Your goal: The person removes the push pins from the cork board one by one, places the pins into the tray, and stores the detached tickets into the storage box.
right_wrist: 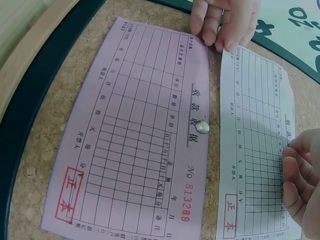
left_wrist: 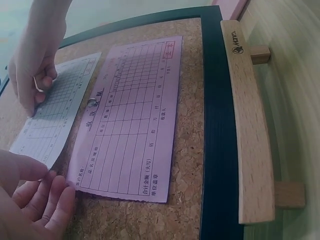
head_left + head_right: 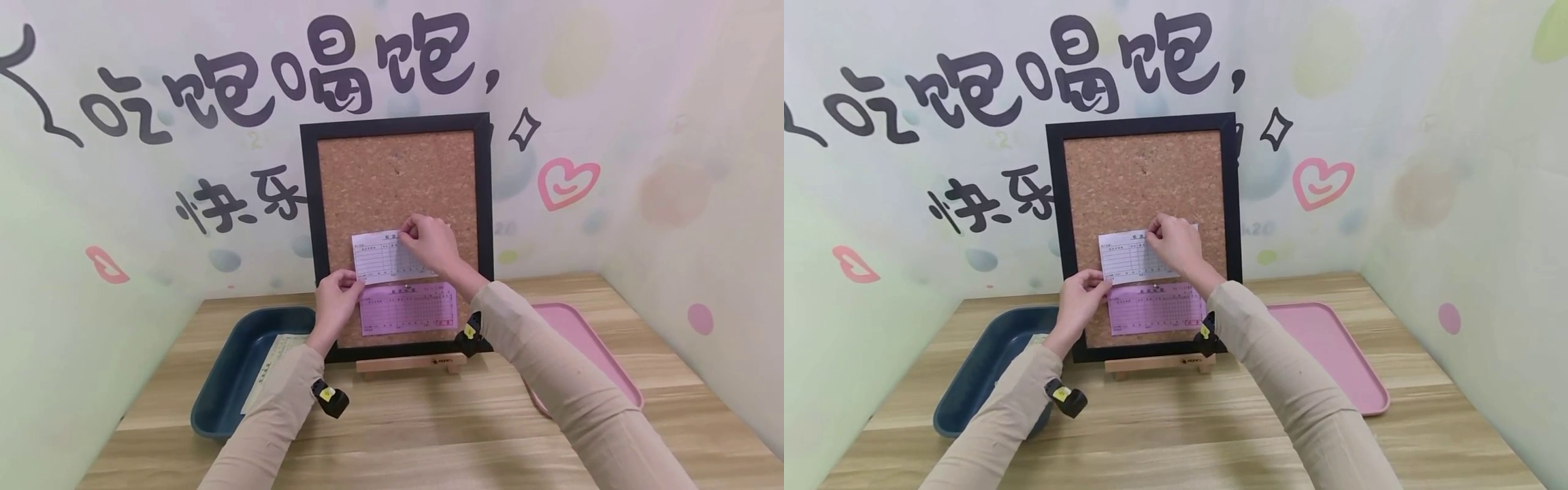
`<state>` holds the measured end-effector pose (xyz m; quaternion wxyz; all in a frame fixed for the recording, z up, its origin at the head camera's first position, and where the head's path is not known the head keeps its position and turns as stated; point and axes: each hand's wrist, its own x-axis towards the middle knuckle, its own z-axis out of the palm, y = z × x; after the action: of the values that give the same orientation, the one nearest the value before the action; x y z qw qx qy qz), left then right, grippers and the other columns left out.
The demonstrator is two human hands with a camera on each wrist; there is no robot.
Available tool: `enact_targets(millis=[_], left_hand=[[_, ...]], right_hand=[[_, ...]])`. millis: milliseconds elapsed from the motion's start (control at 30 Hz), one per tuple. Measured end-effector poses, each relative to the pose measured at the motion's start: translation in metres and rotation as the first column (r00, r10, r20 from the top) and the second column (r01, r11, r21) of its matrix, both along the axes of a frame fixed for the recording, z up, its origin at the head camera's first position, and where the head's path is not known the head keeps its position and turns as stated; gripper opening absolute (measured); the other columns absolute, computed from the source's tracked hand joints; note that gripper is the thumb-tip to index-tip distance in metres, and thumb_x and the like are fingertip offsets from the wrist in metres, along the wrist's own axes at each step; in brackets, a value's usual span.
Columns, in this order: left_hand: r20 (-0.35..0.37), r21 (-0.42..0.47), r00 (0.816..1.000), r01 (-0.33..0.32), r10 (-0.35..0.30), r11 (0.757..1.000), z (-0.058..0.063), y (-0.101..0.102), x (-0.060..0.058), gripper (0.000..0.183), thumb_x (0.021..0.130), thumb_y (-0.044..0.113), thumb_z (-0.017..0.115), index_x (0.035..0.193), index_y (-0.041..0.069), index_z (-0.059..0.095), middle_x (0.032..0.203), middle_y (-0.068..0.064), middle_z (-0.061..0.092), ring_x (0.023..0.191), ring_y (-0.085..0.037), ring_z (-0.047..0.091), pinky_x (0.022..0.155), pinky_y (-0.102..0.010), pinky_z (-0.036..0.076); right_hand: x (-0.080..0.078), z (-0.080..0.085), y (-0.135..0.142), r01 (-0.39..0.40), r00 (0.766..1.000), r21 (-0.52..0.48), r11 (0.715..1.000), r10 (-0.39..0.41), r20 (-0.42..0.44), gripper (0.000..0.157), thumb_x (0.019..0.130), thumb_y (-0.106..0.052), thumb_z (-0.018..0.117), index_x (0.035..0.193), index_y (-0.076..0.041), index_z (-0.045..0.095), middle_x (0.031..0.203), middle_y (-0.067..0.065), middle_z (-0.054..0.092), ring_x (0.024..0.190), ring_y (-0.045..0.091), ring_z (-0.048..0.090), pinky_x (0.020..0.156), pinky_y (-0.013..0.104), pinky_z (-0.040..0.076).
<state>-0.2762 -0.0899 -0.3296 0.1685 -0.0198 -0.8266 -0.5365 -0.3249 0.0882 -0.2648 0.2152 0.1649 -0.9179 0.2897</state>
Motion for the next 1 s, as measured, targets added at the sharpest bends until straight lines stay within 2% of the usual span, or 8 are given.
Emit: enact_targets(millis=[267, 600, 833, 1000], left_hand=[[-0.004, -0.024, 1.0, 0.006, -0.006, 1.0, 0.0003, 0.0, 0.0008, 0.016, 0.083, 0.011, 0.062, 0.091, -0.003, 0.064, 0.084, -0.016, 0.065, 0.074, -0.021, 0.06, 0.06, -0.025, 0.051], [0.0, -0.044, 1.0, 0.014, -0.014, 0.999, -0.0001, 0.0007, 0.0003, 0.017, 0.084, 0.012, 0.061, 0.092, -0.003, 0.064, 0.085, -0.017, 0.066, 0.076, -0.023, 0.061, 0.062, -0.028, 0.051], [0.015, -0.017, 1.0, 0.017, -0.017, 1.0, -0.0011, 0.0011, -0.0009, 0.017, 0.084, 0.011, 0.061, 0.092, -0.004, 0.064, 0.086, -0.018, 0.066, 0.075, -0.022, 0.062, 0.065, -0.029, 0.052], [0.046, 0.034, 0.999, 0.028, -0.03, 0.999, -0.0003, 0.0015, -0.0012, 0.016, 0.084, 0.009, 0.061, 0.093, -0.004, 0.064, 0.085, -0.018, 0.066, 0.07, -0.016, 0.06, 0.064, -0.028, 0.053]], right_hand=[[-0.0008, 0.0002, 0.0013, -0.01, 1.0, 0.033, 0.999, 0.011, -0.008, 0.012, 0.086, -0.017, 0.058, 0.09, -0.008, 0.065, 0.074, 0.003, 0.062, 0.062, 0.015, 0.054, 0.054, 0.025, 0.039], [-0.002, 0.0002, 0.0025, -0.046, 0.999, 0.022, 0.999, 0.047, -0.012, 0.012, 0.088, -0.017, 0.057, 0.09, -0.007, 0.064, 0.073, 0.003, 0.061, 0.062, 0.015, 0.053, 0.055, 0.025, 0.039], [-0.0024, 0.0003, 0.0033, -0.054, 0.999, 0.05, 0.997, 0.055, -0.002, 0.013, 0.089, -0.018, 0.056, 0.091, -0.008, 0.063, 0.073, 0.003, 0.061, 0.061, 0.015, 0.051, 0.055, 0.025, 0.037], [-0.0027, 0.0012, 0.0049, -0.06, 0.998, 0.068, 0.996, 0.059, 0.007, 0.014, 0.089, -0.019, 0.056, 0.092, -0.008, 0.063, 0.073, 0.002, 0.06, 0.061, 0.015, 0.051, 0.054, 0.025, 0.037]])
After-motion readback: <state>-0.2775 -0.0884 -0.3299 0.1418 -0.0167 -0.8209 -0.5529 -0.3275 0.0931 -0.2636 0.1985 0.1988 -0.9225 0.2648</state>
